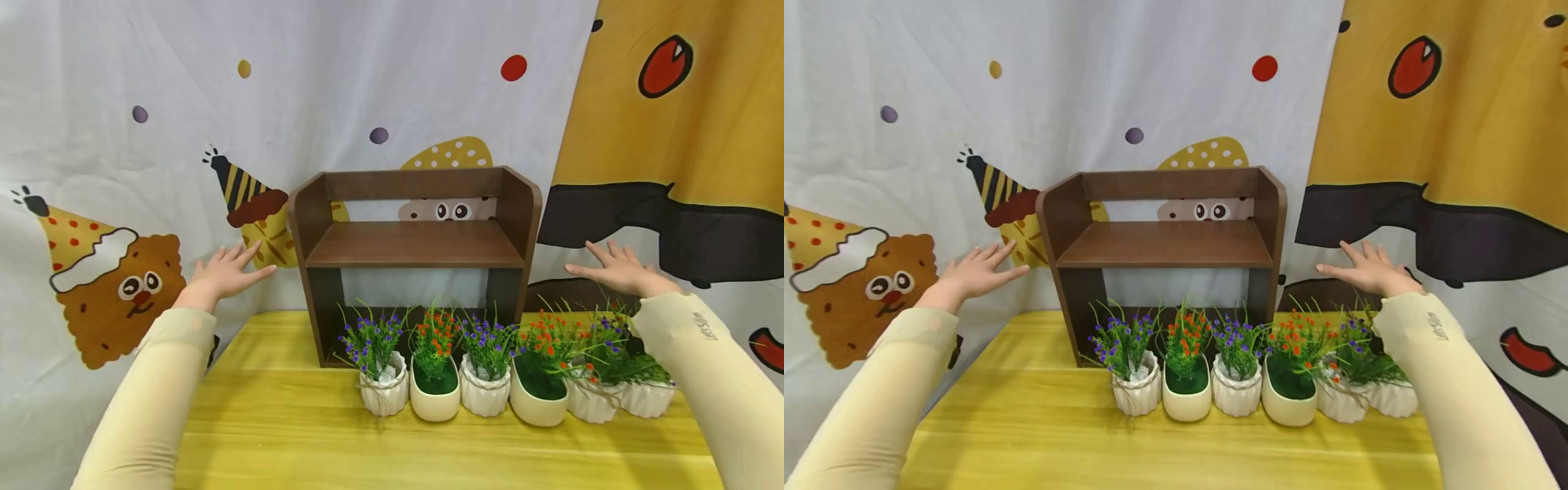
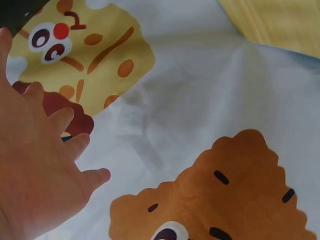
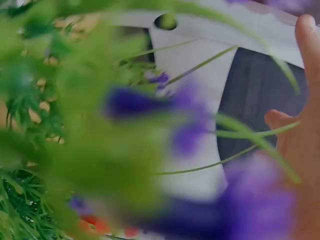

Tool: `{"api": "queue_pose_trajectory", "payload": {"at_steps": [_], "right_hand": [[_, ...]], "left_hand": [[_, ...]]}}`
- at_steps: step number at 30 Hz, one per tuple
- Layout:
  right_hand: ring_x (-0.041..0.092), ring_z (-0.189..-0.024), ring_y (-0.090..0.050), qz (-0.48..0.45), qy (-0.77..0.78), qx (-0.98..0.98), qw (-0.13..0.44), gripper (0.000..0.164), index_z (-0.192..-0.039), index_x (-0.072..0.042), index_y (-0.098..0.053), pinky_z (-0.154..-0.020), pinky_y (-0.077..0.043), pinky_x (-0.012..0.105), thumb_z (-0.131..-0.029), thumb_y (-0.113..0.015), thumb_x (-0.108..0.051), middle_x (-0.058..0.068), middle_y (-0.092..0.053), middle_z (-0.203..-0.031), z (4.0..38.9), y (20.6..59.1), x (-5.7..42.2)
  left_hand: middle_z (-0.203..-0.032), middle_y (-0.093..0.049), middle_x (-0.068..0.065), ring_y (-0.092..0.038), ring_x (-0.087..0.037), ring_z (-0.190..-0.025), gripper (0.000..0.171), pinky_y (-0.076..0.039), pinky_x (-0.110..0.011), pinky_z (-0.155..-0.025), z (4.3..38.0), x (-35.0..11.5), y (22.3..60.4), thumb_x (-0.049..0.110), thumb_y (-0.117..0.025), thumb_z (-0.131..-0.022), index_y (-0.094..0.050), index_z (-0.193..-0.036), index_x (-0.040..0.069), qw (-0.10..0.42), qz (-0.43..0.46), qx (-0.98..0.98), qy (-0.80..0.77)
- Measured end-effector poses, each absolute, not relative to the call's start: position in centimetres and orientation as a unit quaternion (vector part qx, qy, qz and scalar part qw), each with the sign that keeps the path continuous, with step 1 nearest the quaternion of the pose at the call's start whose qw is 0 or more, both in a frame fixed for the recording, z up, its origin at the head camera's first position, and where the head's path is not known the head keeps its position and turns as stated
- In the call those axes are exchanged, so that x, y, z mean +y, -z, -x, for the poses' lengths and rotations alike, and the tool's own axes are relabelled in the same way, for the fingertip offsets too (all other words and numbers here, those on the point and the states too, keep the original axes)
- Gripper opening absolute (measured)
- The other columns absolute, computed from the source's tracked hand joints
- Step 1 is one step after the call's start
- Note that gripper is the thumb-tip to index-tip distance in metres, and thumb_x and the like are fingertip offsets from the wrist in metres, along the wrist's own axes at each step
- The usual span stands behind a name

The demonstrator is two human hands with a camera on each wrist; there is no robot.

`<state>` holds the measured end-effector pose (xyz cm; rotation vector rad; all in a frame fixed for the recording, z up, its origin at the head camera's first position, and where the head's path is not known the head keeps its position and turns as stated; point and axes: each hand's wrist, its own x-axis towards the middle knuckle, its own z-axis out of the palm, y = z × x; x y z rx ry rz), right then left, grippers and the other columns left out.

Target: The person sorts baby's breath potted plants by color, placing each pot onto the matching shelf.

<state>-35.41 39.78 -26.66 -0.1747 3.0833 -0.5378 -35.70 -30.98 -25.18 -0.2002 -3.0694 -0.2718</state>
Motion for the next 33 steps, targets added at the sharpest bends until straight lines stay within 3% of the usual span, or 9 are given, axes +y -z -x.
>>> {"api": "queue_pose_trajectory", "payload": {"at_steps": [10, 15, 18, 22, 29, 33], "right_hand": [[0.048, -0.135, 0.028, 0.149, 0.264, 0.952, -0.042, 0.085, -0.155, -0.013, 0.010, -0.097, 0.010, 0.077, -0.100, -0.044, -0.048, 0.024, 0.028, -0.153, 33.7, 23.9, 38.0], [0.038, -0.142, 0.022, 0.189, 0.312, 0.929, -0.055, 0.073, -0.156, -0.022, 0.009, -0.102, 0.003, 0.075, -0.104, -0.040, -0.036, 0.012, 0.023, -0.158, 31.6, 22.2, 36.0], [0.036, -0.144, 0.015, 0.226, 0.346, 0.908, -0.066, 0.068, -0.157, -0.026, 0.006, -0.102, -0.001, 0.075, -0.105, -0.039, -0.029, 0.009, 0.017, -0.160, 30.3, 22.0, 34.5], [0.036, -0.145, 0.010, 0.287, 0.359, 0.884, -0.090, 0.070, -0.158, -0.020, -0.001, -0.101, -0.002, 0.075, -0.104, -0.046, -0.023, 0.011, 0.009, -0.161, 28.9, 22.4, 32.1], [0.042, -0.144, 0.000, 0.363, 0.316, 0.868, -0.125, 0.085, -0.158, -0.016, -0.012, -0.097, -0.010, 0.078, -0.093, -0.067, -0.028, 0.014, 0.001, -0.162, 26.6, 23.9, 27.9], [0.039, -0.145, -0.007, 0.380, 0.302, 0.863, -0.140, 0.090, -0.157, -0.020, -0.016, -0.098, -0.017, 0.075, -0.087, -0.072, -0.034, 0.005, -0.003, -0.162, 25.3, 24.8, 25.7]], "left_hand": [[-0.158, -0.001, -0.026, -0.003, -0.054, -0.139, 0.085, -0.007, -0.075, -0.102, 35.5, -31.8, 24.5, 0.068, -0.033, -0.095, 0.007, -0.156, 0.023, 0.068, 0.102, -0.983, 0.133], [-0.160, -0.003, -0.021, -0.009, -0.050, -0.141, 0.077, -0.012, -0.070, -0.105, 34.9, -31.8, 24.7, 0.059, -0.036, -0.099, 0.009, -0.155, 0.031, 0.131, 0.122, -0.958, 0.225], [-0.159, -0.008, -0.020, -0.020, -0.052, -0.137, 0.074, -0.018, -0.071, -0.103, 34.4, -31.6, 25.3, 0.054, -0.039, -0.100, 0.008, -0.154, 0.036, 0.167, 0.120, -0.944, 0.258], [-0.158, -0.017, -0.021, -0.034, -0.051, -0.131, 0.071, -0.025, -0.072, -0.099, 33.9, -30.8, 26.5, 0.050, -0.041, -0.101, 0.005, -0.154, 0.039, 0.199, 0.118, -0.926, 0.297], [-0.155, -0.026, -0.021, -0.041, -0.049, -0.128, 0.069, -0.034, -0.065, -0.099, 33.1, -28.5, 28.7, 0.045, -0.045, -0.101, -0.002, -0.155, 0.039, 0.235, 0.140, -0.891, 0.361], [-0.154, -0.030, -0.020, -0.046, -0.048, -0.125, 0.069, -0.039, -0.062, -0.097, 32.9, -27.1, 30.3, 0.041, -0.048, -0.101, -0.005, -0.155, 0.040, 0.254, 0.159, -0.873, 0.385]]}}
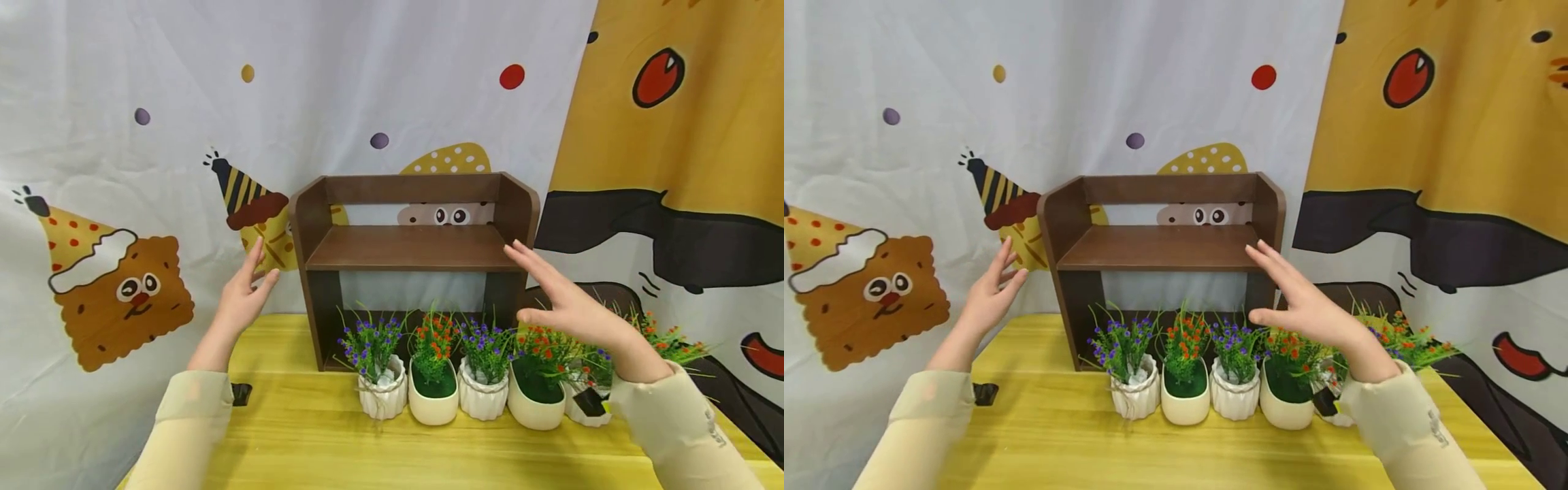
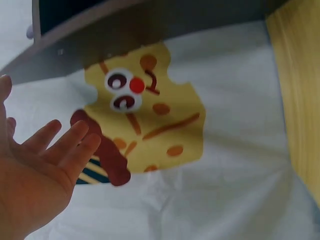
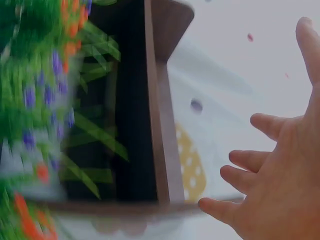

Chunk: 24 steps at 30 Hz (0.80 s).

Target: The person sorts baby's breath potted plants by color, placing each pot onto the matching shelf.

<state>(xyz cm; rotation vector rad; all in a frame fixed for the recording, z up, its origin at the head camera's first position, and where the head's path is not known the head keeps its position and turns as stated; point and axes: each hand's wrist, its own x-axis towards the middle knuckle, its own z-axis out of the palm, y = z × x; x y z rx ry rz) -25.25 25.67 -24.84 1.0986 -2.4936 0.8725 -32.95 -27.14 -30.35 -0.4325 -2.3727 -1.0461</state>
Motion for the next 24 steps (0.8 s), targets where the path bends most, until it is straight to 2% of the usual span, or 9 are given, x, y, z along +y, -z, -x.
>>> {"api": "queue_pose_trajectory", "payload": {"at_steps": [3, 9, 16, 19, 24], "right_hand": [[0.035, -0.145, -0.009, -0.396, -0.302, -0.855, 0.141, 0.093, -0.157, -0.021, -0.017, -0.099, -0.021, 0.072, -0.085, -0.073, -0.042, 0.000, -0.005, -0.162, 24.5, 25.9, 24.1], [0.026, -0.146, -0.013, -0.428, -0.322, -0.834, 0.131, 0.096, -0.157, -0.021, -0.019, -0.101, -0.025, 0.069, -0.082, -0.069, -0.055, 0.000, -0.009, -0.162, 22.7, 27.8, 21.1], [0.023, -0.144, -0.022, -0.422, -0.336, -0.832, 0.126, 0.092, -0.154, -0.021, -0.027, -0.102, -0.030, 0.064, -0.080, -0.080, -0.028, -0.001, -0.021, -0.160, 20.7, 30.3, 17.7], [0.022, -0.143, -0.025, -0.430, -0.342, -0.826, 0.130, 0.088, -0.153, -0.019, -0.030, -0.104, -0.031, 0.059, -0.080, -0.080, -0.029, 0.001, -0.026, -0.158, 19.9, 31.4, 16.5], [0.023, -0.141, -0.031, -0.462, -0.352, -0.800, 0.153, 0.082, -0.149, -0.014, -0.037, -0.107, -0.034, 0.046, -0.081, -0.080, -0.029, 0.005, -0.033, -0.155, 19.0, 33.2, 14.8]], "left_hand": [[-0.153, -0.032, -0.019, -0.049, -0.045, -0.123, 0.070, -0.041, -0.061, -0.096, 32.9, -26.2, 31.6, 0.038, -0.051, -0.101, -0.007, -0.155, 0.042, 0.265, 0.163, -0.864, 0.395], [-0.150, -0.037, -0.018, -0.053, -0.043, -0.120, 0.072, -0.046, -0.058, -0.092, 32.8, -24.3, 33.8, 0.035, -0.055, -0.099, -0.010, -0.154, 0.043, 0.269, 0.167, -0.850, 0.420], [-0.147, -0.042, -0.020, -0.058, -0.042, -0.113, 0.075, -0.049, -0.057, -0.087, 32.8, -22.8, 35.8, 0.027, -0.060, -0.098, -0.013, -0.155, 0.041, 0.262, 0.177, -0.835, 0.451], [-0.145, -0.044, -0.021, -0.061, -0.042, -0.108, 0.076, -0.051, -0.056, -0.083, 32.9, -22.5, 36.6, 0.024, -0.062, -0.097, -0.015, -0.156, 0.038, 0.269, 0.180, -0.830, 0.454], [-0.143, -0.048, -0.019, -0.063, -0.040, -0.105, 0.079, -0.054, -0.053, -0.078, 33.3, -22.1, 37.7, 0.025, -0.064, -0.095, -0.015, -0.155, 0.040, 0.280, 0.172, -0.833, 0.445]]}}
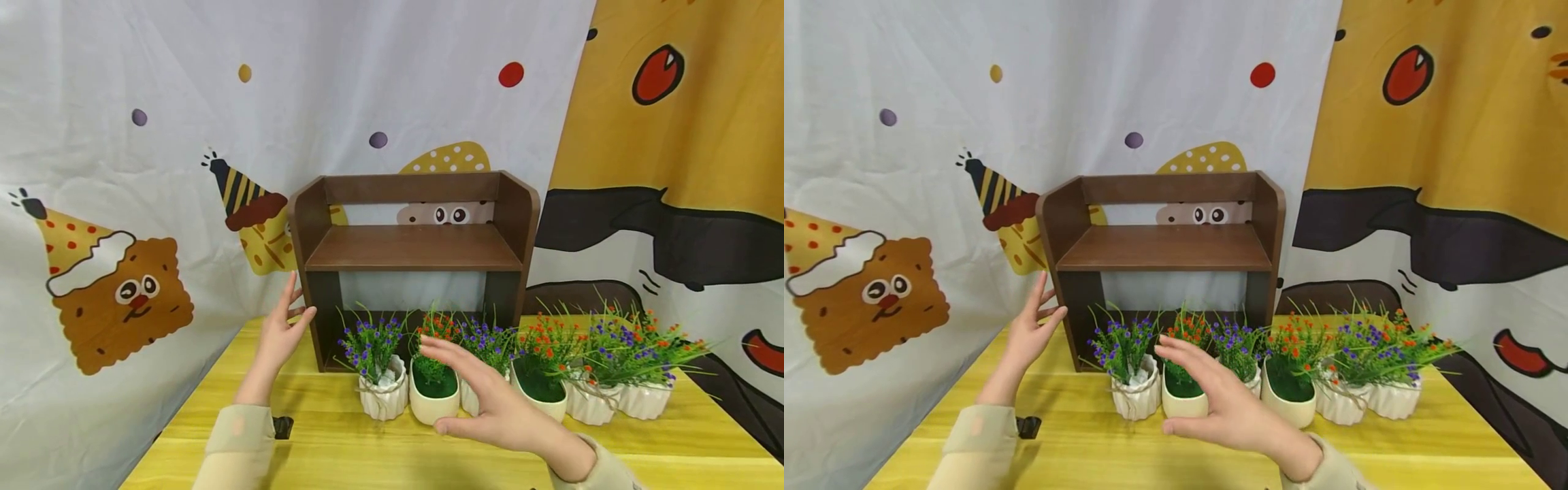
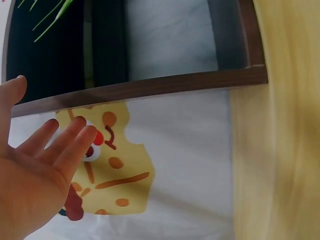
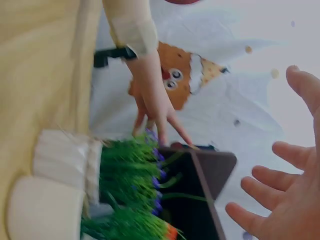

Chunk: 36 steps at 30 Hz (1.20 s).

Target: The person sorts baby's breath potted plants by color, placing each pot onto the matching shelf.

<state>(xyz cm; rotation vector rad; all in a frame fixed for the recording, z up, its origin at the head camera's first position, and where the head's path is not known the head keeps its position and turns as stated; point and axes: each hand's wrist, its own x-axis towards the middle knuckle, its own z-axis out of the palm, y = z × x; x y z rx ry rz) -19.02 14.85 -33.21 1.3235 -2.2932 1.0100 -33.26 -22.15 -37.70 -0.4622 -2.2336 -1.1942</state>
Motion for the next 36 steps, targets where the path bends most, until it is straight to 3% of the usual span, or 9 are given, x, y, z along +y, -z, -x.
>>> {"api": "queue_pose_trajectory", "payload": {"at_steps": [5, 12, 18, 21, 25, 28, 36], "right_hand": [[0.024, -0.137, -0.036, -0.469, -0.374, -0.782, 0.171, 0.076, -0.147, -0.013, -0.040, -0.105, -0.037, 0.042, -0.082, -0.079, -0.026, 0.005, -0.038, -0.151, 18.7, 34.9, 13.7], [0.022, -0.131, -0.044, -0.449, -0.456, -0.753, 0.153, 0.075, -0.147, -0.008, -0.040, -0.096, -0.046, 0.038, -0.082, -0.078, -0.012, 0.008, -0.043, -0.147, 19.1, 37.8, 12.3], [0.015, -0.134, -0.039, -0.374, -0.551, -0.744, 0.058, 0.073, -0.147, -0.004, -0.037, -0.102, -0.042, 0.035, -0.085, -0.075, -0.011, 0.014, -0.038, -0.150, 19.6, 40.1, 11.5], [0.022, -0.138, -0.034, -0.322, -0.589, -0.742, -0.004, 0.075, -0.148, -0.001, -0.032, -0.106, -0.037, 0.032, -0.087, -0.073, -0.013, 0.020, -0.032, -0.152, 20.0, 41.0, 11.0], [0.040, -0.139, -0.026, -0.280, -0.610, -0.740, -0.041, 0.079, -0.150, 0.005, -0.026, -0.109, -0.032, 0.040, -0.087, -0.072, -0.011, 0.027, -0.025, -0.153, 20.5, 42.1, 10.1], [0.046, -0.138, -0.024, -0.270, -0.613, -0.742, -0.038, 0.084, -0.149, 0.009, -0.022, -0.107, -0.030, 0.049, -0.086, -0.073, -0.011, 0.030, -0.022, -0.153, 20.8, 42.6, 9.6], [0.046, -0.139, -0.021, -0.254, -0.613, -0.747, -0.051, 0.082, -0.148, 0.014, -0.014, -0.108, -0.025, 0.054, -0.092, -0.066, -0.014, 0.033, -0.017, -0.153, 21.4, 43.1, 8.9]], "left_hand": [[-0.137, -0.051, -0.024, -0.064, -0.041, -0.103, 0.079, -0.054, -0.053, -0.078, 33.6, -21.6, 38.7, 0.023, -0.066, -0.094, -0.018, -0.156, 0.035, 0.286, 0.163, -0.825, 0.459], [-0.133, -0.053, -0.026, -0.063, -0.042, -0.102, 0.079, -0.053, -0.053, -0.079, 34.1, -21.2, 39.2, 0.020, -0.067, -0.093, -0.020, -0.156, 0.032, 0.302, 0.156, -0.814, 0.471], [-0.134, -0.052, -0.027, -0.064, -0.042, -0.100, 0.084, -0.055, -0.052, -0.076, 34.4, -20.8, 39.6, 0.017, -0.068, -0.092, -0.016, -0.157, 0.031, 0.319, 0.154, -0.823, 0.445], [-0.131, -0.052, -0.029, -0.063, -0.042, -0.099, 0.087, -0.055, -0.052, -0.074, 34.5, -20.6, 40.1, 0.013, -0.070, -0.090, -0.016, -0.157, 0.029, 0.325, 0.150, -0.825, 0.438], [-0.129, -0.053, -0.031, -0.063, -0.044, -0.097, 0.089, -0.055, -0.052, -0.073, 34.9, -20.5, 40.8, 0.007, -0.070, -0.089, -0.016, -0.157, 0.025, 0.341, 0.146, -0.826, 0.424], [-0.128, -0.054, -0.030, -0.064, -0.043, -0.095, 0.090, -0.055, -0.053, -0.071, 35.1, -20.4, 40.9, 0.004, -0.069, -0.089, -0.015, -0.157, 0.026, 0.353, 0.143, -0.829, 0.409], [-0.126, -0.057, -0.029, -0.065, -0.043, -0.093, 0.092, -0.053, -0.056, -0.073, 35.3, -20.5, 40.9, 0.002, -0.069, -0.089, -0.014, -0.157, 0.027, 0.362, 0.144, -0.836, 0.387]]}}
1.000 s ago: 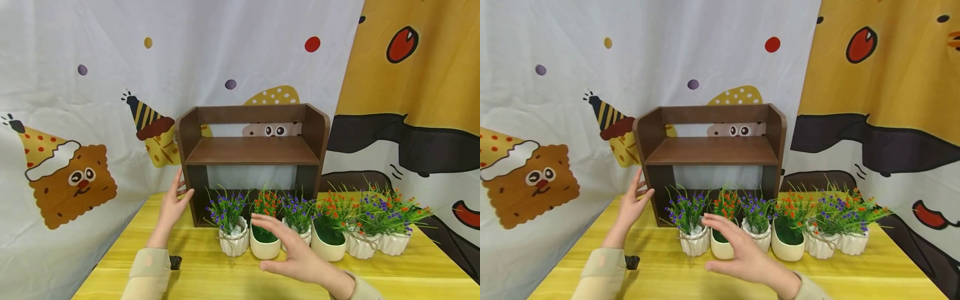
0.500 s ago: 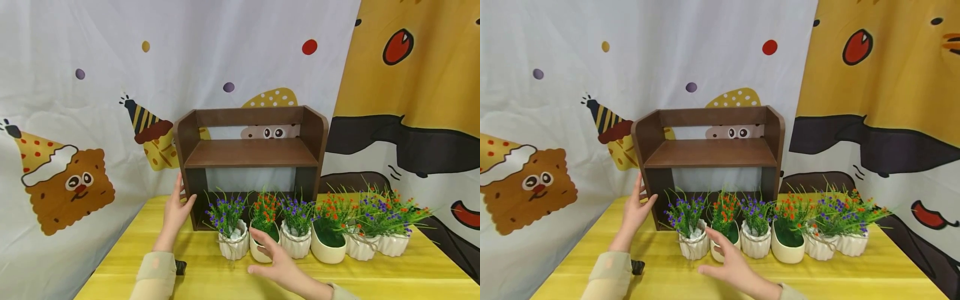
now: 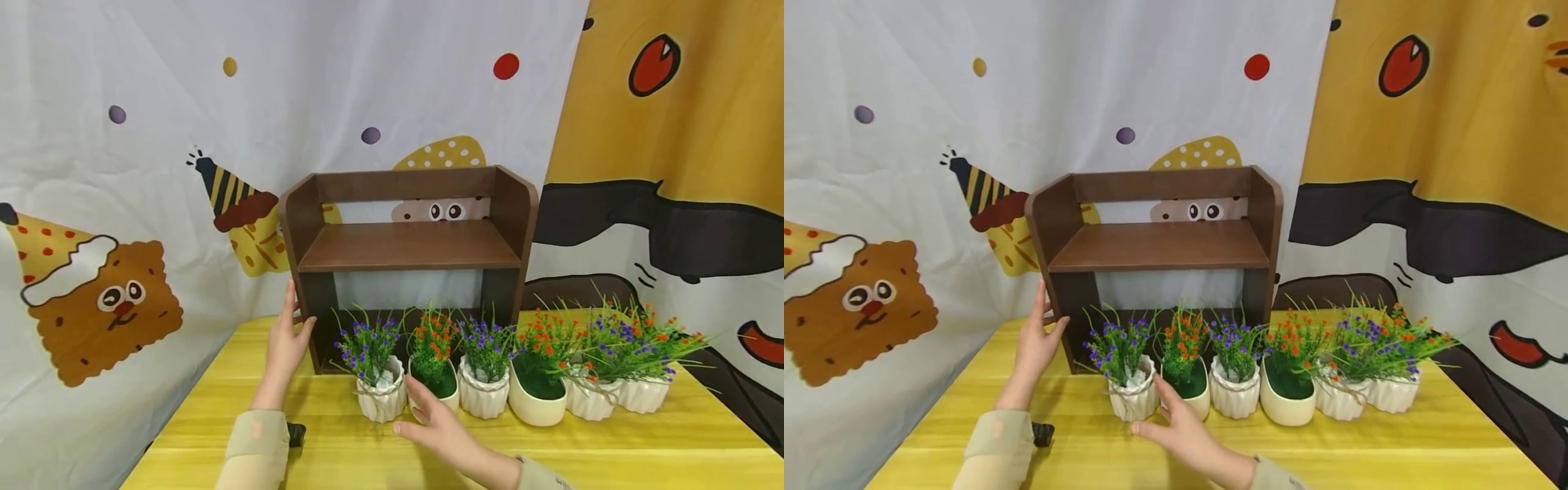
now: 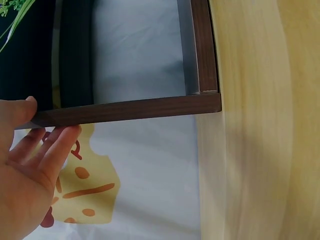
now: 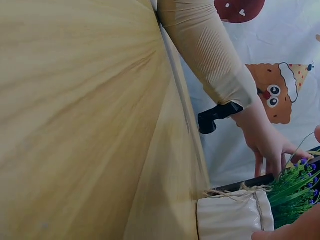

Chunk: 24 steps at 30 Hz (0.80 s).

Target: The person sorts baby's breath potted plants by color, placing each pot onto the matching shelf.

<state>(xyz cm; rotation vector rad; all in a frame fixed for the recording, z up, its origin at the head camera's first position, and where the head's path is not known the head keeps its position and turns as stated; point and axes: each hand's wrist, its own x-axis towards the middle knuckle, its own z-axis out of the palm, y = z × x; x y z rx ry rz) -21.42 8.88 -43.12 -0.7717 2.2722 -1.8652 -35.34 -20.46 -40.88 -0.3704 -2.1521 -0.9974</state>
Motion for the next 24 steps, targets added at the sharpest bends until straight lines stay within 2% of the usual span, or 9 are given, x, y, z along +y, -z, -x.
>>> {"api": "queue_pose_trajectory", "payload": {"at_steps": [8, 24], "right_hand": [[0.048, -0.140, -0.016, 0.251, 0.613, 0.746, 0.069, 0.085, -0.147, 0.017, -0.009, -0.109, -0.023, 0.055, -0.093, -0.065, -0.017, 0.036, -0.010, -0.152, 21.8, 43.0, 8.3], [0.049, -0.139, -0.018, 0.256, 0.612, 0.745, 0.063, 0.089, -0.147, 0.017, -0.008, -0.108, -0.022, 0.059, -0.090, -0.067, -0.017, 0.035, -0.011, -0.153, 22.5, 43.6, 7.3]], "left_hand": [[-0.128, -0.056, -0.028, -0.065, -0.043, -0.095, 0.091, -0.052, -0.056, -0.077, 35.2, -20.6, 40.7, 0.004, -0.068, -0.090, -0.012, -0.157, 0.030, 0.344, 0.139, -0.842, 0.392], [-0.130, -0.055, -0.028, -0.064, -0.043, -0.096, 0.090, -0.052, -0.055, -0.078, 35.0, -20.4, 40.5, 0.005, -0.067, -0.091, -0.011, -0.157, 0.031, 0.335, 0.126, -0.848, 0.391]]}}
